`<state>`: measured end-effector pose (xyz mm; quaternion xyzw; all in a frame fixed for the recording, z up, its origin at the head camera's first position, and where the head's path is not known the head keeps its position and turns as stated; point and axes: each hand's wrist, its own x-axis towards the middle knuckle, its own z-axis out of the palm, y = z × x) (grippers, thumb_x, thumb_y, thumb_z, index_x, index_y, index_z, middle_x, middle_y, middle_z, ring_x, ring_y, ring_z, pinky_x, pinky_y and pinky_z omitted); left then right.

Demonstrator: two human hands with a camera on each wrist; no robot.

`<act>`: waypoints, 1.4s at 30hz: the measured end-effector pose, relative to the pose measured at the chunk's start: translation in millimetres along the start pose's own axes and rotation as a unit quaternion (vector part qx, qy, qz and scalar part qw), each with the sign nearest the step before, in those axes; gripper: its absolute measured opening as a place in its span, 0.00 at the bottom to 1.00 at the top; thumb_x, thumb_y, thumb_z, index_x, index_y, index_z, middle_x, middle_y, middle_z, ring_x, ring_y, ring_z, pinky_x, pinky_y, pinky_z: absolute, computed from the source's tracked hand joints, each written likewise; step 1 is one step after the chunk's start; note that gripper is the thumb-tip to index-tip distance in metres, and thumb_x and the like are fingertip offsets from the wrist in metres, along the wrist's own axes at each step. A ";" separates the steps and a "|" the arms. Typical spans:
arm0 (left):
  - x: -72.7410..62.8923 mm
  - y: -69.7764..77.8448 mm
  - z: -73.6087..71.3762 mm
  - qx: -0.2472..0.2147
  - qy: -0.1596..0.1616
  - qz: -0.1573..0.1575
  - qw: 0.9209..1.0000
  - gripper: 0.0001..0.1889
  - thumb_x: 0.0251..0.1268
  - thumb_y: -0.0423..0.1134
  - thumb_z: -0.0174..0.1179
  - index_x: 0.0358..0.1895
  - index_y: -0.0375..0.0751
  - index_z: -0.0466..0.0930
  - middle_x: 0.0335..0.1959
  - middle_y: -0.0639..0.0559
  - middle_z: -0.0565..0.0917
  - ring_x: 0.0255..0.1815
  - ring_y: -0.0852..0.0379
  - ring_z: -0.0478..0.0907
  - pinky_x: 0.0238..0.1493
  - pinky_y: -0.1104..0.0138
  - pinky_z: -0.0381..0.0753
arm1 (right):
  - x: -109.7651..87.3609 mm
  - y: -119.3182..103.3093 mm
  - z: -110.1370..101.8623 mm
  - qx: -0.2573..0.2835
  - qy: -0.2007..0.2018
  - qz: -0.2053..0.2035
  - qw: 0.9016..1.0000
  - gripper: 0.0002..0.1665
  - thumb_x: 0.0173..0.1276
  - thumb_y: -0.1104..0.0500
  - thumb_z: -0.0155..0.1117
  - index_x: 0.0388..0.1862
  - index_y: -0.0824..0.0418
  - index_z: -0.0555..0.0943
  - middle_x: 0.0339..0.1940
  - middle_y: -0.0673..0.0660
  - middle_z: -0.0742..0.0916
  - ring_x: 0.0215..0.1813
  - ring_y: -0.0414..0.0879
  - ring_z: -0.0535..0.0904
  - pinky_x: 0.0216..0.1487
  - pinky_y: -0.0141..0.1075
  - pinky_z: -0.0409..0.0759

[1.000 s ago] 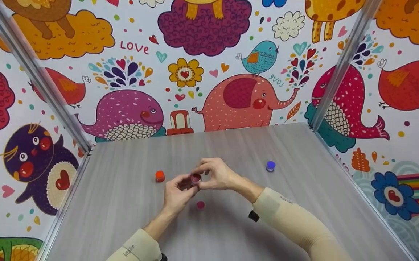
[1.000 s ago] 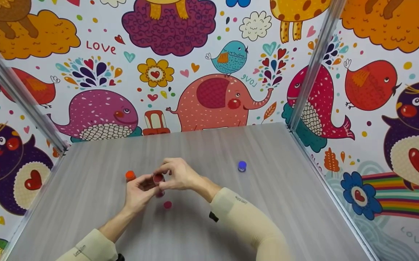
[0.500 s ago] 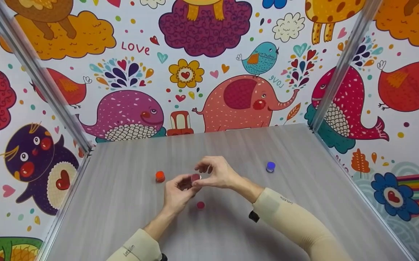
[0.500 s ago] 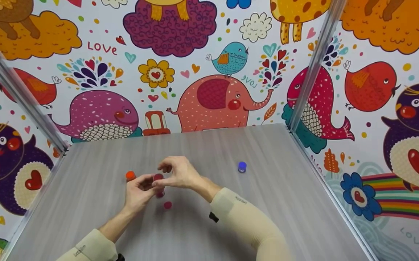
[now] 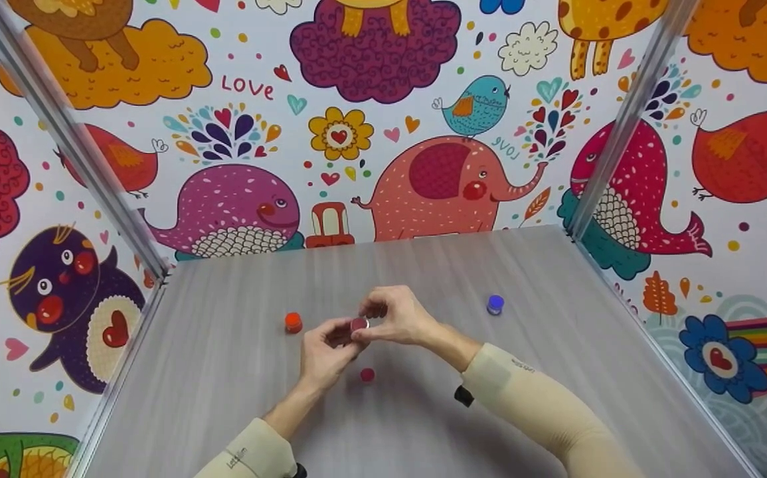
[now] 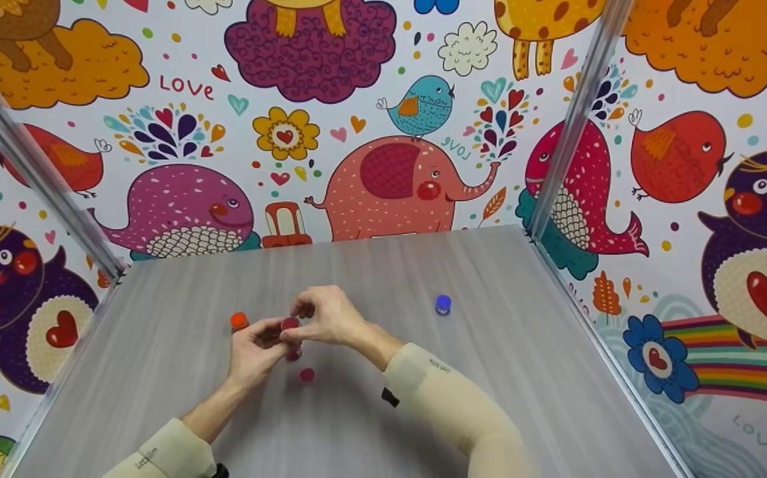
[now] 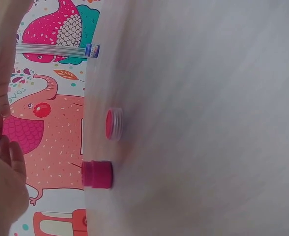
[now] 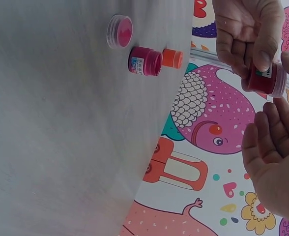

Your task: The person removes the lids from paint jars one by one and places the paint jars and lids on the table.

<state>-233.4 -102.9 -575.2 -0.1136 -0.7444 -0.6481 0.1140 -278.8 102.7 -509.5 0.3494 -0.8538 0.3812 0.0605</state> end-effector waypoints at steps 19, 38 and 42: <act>2.3 0.9 0.7 -0.026 -0.006 0.006 1.000 0.15 0.61 0.27 0.82 0.50 0.39 0.94 0.46 0.39 0.96 0.43 0.62 0.92 0.47 0.70 0.91 | 3.9 -1.2 -3.9 -0.006 -0.025 -0.060 0.998 0.15 0.64 0.59 0.82 0.50 0.57 0.95 0.41 0.55 0.93 0.45 0.46 0.90 0.51 0.43 0.93; 2.4 0.8 -0.4 -0.031 -0.008 0.005 0.999 0.16 0.61 0.28 0.83 0.51 0.36 0.93 0.44 0.37 0.95 0.40 0.62 0.91 0.35 0.70 0.91 | 0.3 3.0 -6.7 0.023 -0.021 -0.028 0.999 0.22 0.66 0.51 0.82 0.57 0.58 0.92 0.48 0.57 0.94 0.50 0.52 0.90 0.52 0.52 0.93; 2.8 1.0 0.0 -0.024 -0.001 0.004 1.000 0.16 0.59 0.28 0.84 0.50 0.38 0.93 0.44 0.38 0.95 0.40 0.62 0.91 0.36 0.70 0.91 | -1.2 3.1 -6.1 0.032 -0.017 -0.012 0.999 0.23 0.67 0.49 0.85 0.55 0.58 0.91 0.47 0.57 0.94 0.48 0.50 0.89 0.52 0.55 0.93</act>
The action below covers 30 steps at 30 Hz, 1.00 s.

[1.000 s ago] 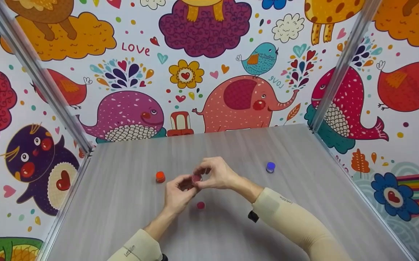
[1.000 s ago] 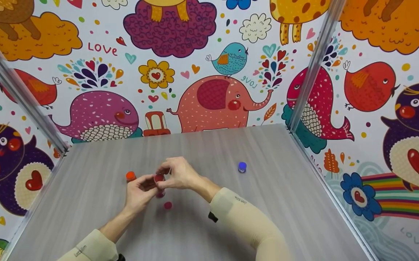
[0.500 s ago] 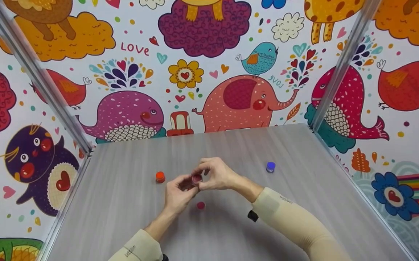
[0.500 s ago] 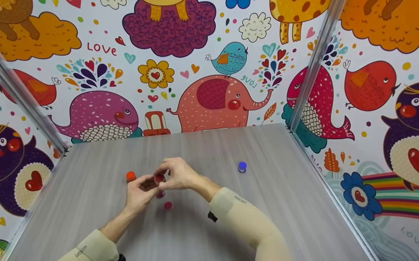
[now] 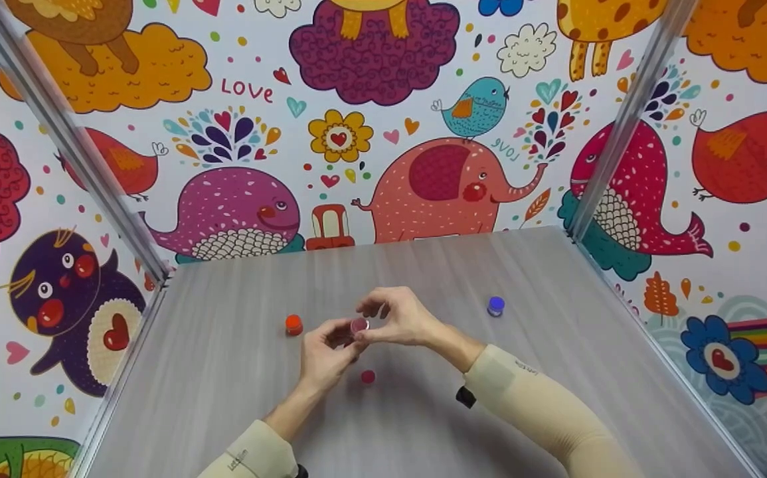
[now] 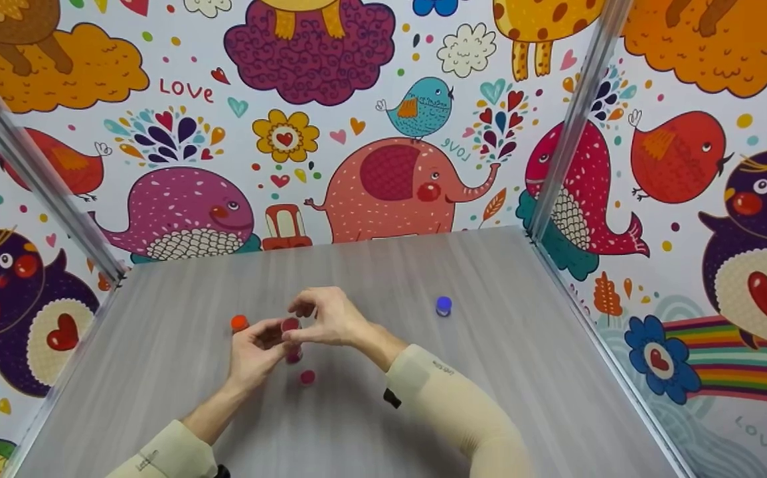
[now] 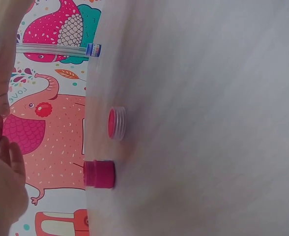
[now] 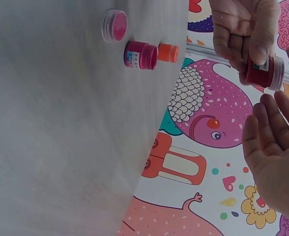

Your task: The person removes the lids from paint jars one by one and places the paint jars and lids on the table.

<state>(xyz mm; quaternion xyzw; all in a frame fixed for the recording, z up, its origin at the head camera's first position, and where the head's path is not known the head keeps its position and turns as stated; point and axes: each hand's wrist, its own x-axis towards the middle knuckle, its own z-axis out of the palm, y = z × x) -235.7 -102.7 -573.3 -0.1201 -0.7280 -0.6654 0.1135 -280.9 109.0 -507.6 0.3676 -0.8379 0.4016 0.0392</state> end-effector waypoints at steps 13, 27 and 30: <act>0.0 -0.7 1.8 0.008 0.005 0.005 1.000 0.15 0.60 0.29 0.83 0.49 0.39 0.94 0.45 0.39 0.95 0.41 0.62 0.92 0.42 0.69 0.92 | 0.3 -0.1 3.9 -0.003 0.004 0.028 1.000 0.19 0.66 0.50 0.88 0.47 0.58 0.91 0.41 0.62 0.94 0.39 0.37 0.81 0.43 0.29 0.82; -1.5 -1.4 2.0 0.020 0.000 0.001 1.000 0.15 0.61 0.30 0.83 0.51 0.41 0.94 0.46 0.42 0.96 0.43 0.63 0.92 0.49 0.71 0.90 | 0.3 -1.2 3.5 -0.028 0.000 -0.010 1.000 0.13 0.67 0.54 0.84 0.48 0.55 0.94 0.42 0.53 0.94 0.45 0.38 0.87 0.50 0.31 0.88; -2.7 -1.2 1.4 0.025 -0.003 -0.003 1.000 0.15 0.61 0.30 0.83 0.51 0.41 0.94 0.46 0.42 0.96 0.43 0.61 0.92 0.50 0.72 0.89 | 0.1 -1.0 3.6 -0.037 -0.006 -0.013 0.999 0.13 0.66 0.55 0.82 0.48 0.55 0.94 0.41 0.53 0.93 0.45 0.39 0.87 0.51 0.33 0.88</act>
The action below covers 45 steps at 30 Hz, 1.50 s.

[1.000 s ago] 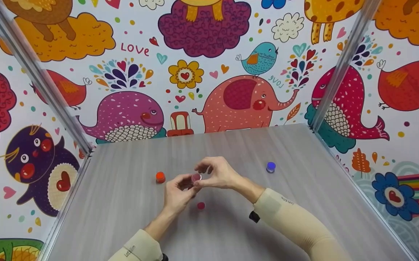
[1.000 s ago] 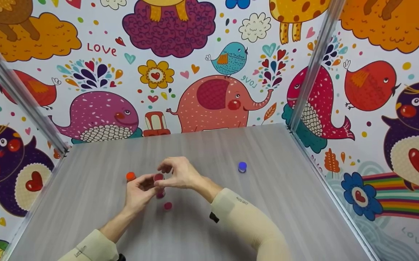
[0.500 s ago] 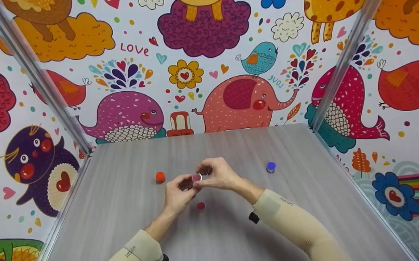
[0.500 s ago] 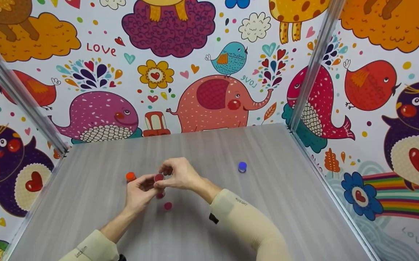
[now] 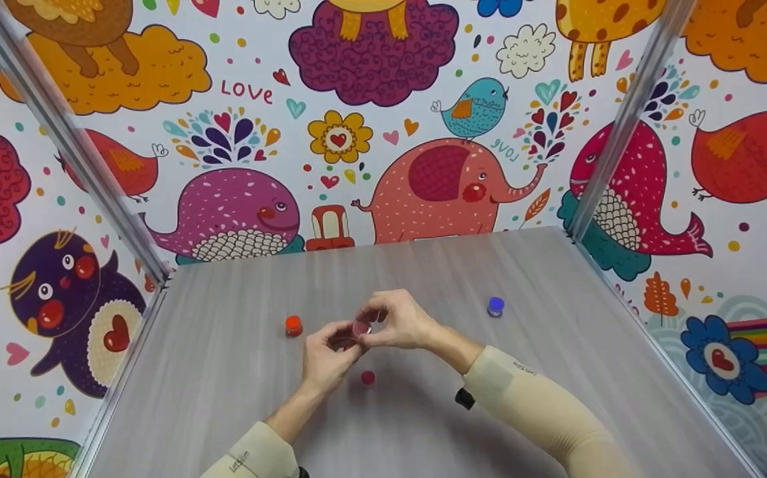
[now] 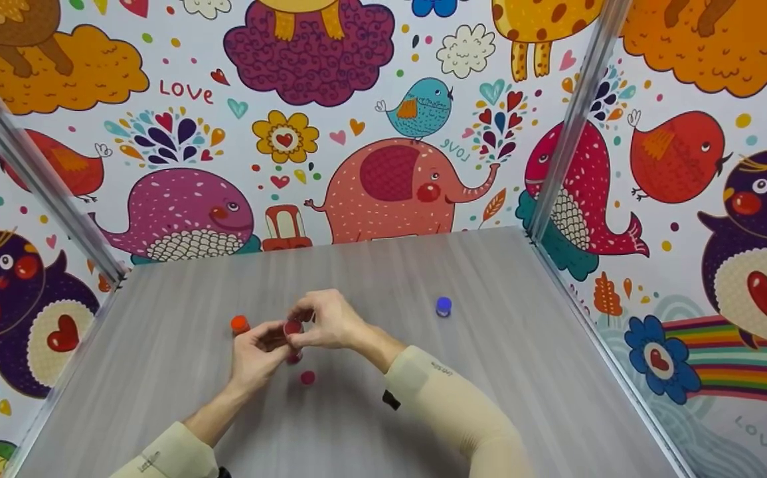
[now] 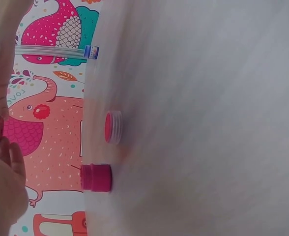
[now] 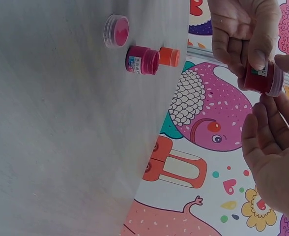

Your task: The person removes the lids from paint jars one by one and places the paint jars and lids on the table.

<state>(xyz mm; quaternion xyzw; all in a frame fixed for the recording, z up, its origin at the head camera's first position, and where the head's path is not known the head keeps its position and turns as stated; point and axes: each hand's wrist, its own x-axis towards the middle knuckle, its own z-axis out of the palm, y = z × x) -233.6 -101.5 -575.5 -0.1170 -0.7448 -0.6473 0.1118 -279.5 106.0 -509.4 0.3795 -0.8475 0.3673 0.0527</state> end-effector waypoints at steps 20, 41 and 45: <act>-0.9 0.7 -0.2 0.007 -0.008 -0.001 1.000 0.16 0.62 0.31 0.83 0.52 0.42 0.94 0.48 0.40 0.96 0.46 0.55 0.93 0.51 0.70 0.91 | -0.1 -0.6 -3.3 0.013 -0.027 -0.021 0.999 0.20 0.63 0.60 0.81 0.56 0.57 0.94 0.46 0.55 0.93 0.48 0.44 0.88 0.55 0.43 0.93; -0.6 0.6 5.3 -0.003 -0.002 0.011 1.000 0.16 0.61 0.33 0.85 0.51 0.43 0.94 0.46 0.42 0.96 0.43 0.62 0.91 0.49 0.71 0.90 | -6.3 6.6 -6.0 0.026 0.009 0.007 1.000 0.18 0.65 0.52 0.89 0.48 0.59 0.93 0.42 0.56 0.94 0.43 0.38 0.86 0.48 0.41 0.93; -0.5 0.3 6.7 -0.007 -0.006 0.013 1.000 0.16 0.61 0.33 0.84 0.52 0.42 0.94 0.47 0.41 0.96 0.44 0.63 0.92 0.49 0.73 0.90 | -6.7 6.9 -6.7 0.029 0.006 0.004 1.000 0.16 0.65 0.54 0.87 0.48 0.59 0.93 0.42 0.56 0.94 0.43 0.39 0.88 0.49 0.35 0.91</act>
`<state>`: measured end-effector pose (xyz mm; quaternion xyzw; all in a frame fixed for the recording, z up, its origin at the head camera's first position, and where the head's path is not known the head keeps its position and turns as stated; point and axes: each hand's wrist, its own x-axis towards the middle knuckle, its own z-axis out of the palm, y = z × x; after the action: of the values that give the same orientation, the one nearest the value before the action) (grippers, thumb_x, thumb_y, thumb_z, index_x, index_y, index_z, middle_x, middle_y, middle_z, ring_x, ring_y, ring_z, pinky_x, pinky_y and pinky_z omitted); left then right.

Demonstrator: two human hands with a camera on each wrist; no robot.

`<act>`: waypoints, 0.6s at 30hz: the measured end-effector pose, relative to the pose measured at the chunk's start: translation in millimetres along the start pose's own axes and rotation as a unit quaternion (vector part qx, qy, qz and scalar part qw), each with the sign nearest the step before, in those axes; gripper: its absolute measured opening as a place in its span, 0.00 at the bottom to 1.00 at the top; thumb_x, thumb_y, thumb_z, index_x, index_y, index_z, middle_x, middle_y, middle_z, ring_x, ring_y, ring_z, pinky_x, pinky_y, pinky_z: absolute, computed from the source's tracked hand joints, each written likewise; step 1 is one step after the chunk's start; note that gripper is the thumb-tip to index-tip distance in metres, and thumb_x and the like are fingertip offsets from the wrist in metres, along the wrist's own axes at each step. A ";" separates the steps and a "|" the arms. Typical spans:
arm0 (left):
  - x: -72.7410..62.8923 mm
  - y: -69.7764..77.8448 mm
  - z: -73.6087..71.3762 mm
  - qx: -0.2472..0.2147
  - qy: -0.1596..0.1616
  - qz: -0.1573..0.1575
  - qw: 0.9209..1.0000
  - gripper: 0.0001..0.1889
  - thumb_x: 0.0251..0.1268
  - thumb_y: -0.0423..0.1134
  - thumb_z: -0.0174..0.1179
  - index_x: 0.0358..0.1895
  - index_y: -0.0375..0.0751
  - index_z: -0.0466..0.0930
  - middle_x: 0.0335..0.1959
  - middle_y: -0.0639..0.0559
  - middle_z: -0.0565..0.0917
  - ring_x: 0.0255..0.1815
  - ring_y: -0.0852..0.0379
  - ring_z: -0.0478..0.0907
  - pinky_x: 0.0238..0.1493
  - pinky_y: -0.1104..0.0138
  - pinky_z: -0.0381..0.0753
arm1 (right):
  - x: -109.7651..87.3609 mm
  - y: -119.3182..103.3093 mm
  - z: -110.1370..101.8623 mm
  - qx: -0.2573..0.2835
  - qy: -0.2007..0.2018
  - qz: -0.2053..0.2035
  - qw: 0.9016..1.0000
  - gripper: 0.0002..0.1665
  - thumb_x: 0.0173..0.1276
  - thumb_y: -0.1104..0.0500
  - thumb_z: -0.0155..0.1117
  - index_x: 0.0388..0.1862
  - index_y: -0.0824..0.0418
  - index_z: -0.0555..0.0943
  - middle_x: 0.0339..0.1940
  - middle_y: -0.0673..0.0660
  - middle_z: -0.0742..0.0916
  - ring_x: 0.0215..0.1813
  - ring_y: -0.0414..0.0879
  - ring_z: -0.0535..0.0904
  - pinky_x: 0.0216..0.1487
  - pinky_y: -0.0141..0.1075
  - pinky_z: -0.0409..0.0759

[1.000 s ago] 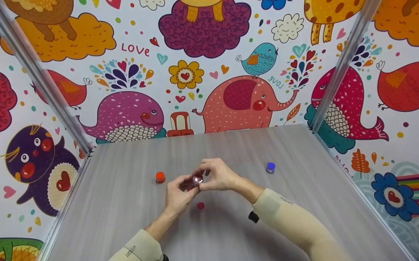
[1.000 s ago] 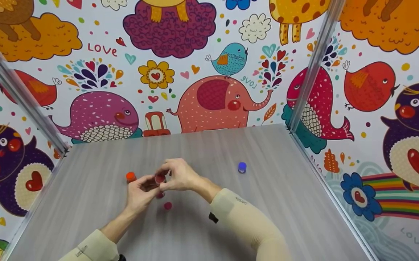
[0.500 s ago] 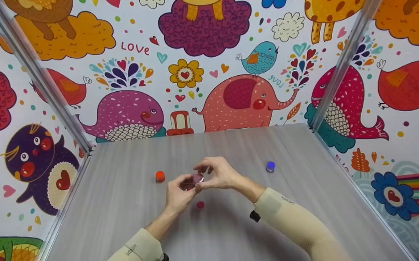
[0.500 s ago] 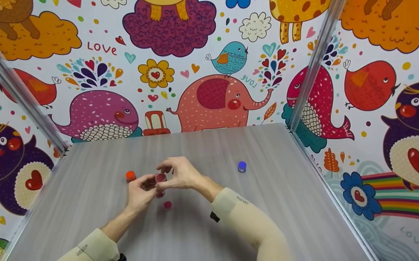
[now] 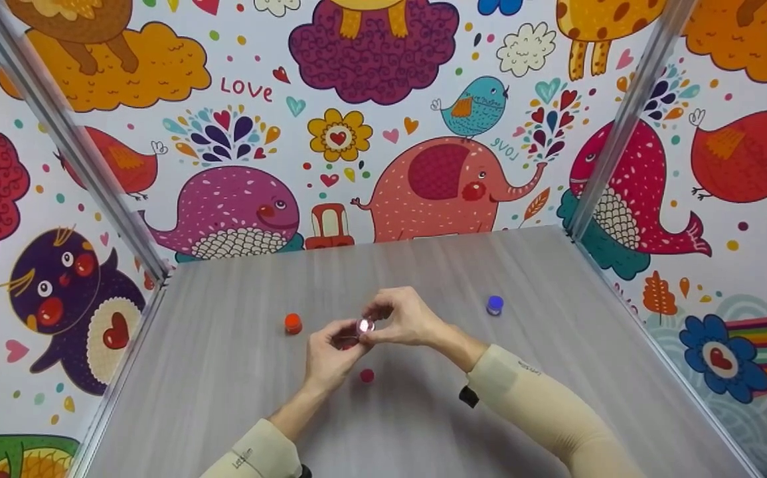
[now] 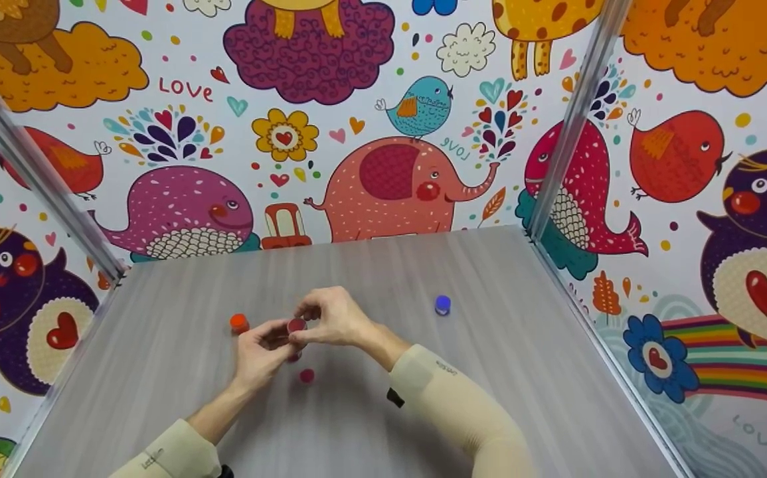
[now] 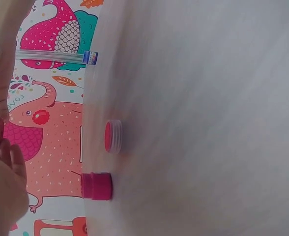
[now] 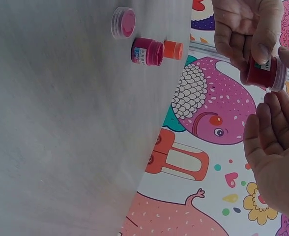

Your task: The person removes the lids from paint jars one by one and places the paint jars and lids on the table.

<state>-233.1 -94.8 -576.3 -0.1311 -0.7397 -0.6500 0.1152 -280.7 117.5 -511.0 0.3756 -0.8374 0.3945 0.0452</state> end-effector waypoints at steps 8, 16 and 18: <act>-0.1 -1.6 1.2 0.003 -0.014 0.006 1.000 0.17 0.60 0.31 0.84 0.52 0.43 0.95 0.46 0.43 0.96 0.44 0.60 0.93 0.49 0.71 0.92 | -1.3 0.0 -0.2 -0.011 -0.005 -0.023 1.000 0.14 0.65 0.55 0.85 0.48 0.57 0.94 0.40 0.55 0.93 0.44 0.40 0.90 0.50 0.36 0.92; 1.3 -2.1 3.7 -0.009 -0.018 0.008 1.000 0.17 0.59 0.30 0.84 0.51 0.41 0.95 0.46 0.34 0.95 0.44 0.63 0.93 0.50 0.67 0.93 | -0.9 -1.1 -2.4 -0.019 -0.010 -0.040 0.999 0.17 0.59 0.58 0.82 0.48 0.57 0.95 0.40 0.55 0.93 0.43 0.48 0.90 0.50 0.33 0.89; 1.7 -2.3 4.3 -0.009 -0.018 0.009 1.000 0.17 0.59 0.29 0.84 0.52 0.40 0.95 0.47 0.32 0.95 0.44 0.64 0.92 0.50 0.67 0.93 | -0.9 -0.6 -3.1 -0.015 -0.013 -0.042 0.999 0.18 0.59 0.59 0.82 0.49 0.57 0.95 0.40 0.56 0.92 0.43 0.51 0.90 0.50 0.34 0.89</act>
<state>-235.6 -90.7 -578.5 -0.1511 -0.7344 -0.6531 0.1064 -280.3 120.0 -508.9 0.4143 -0.8274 0.3748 0.0563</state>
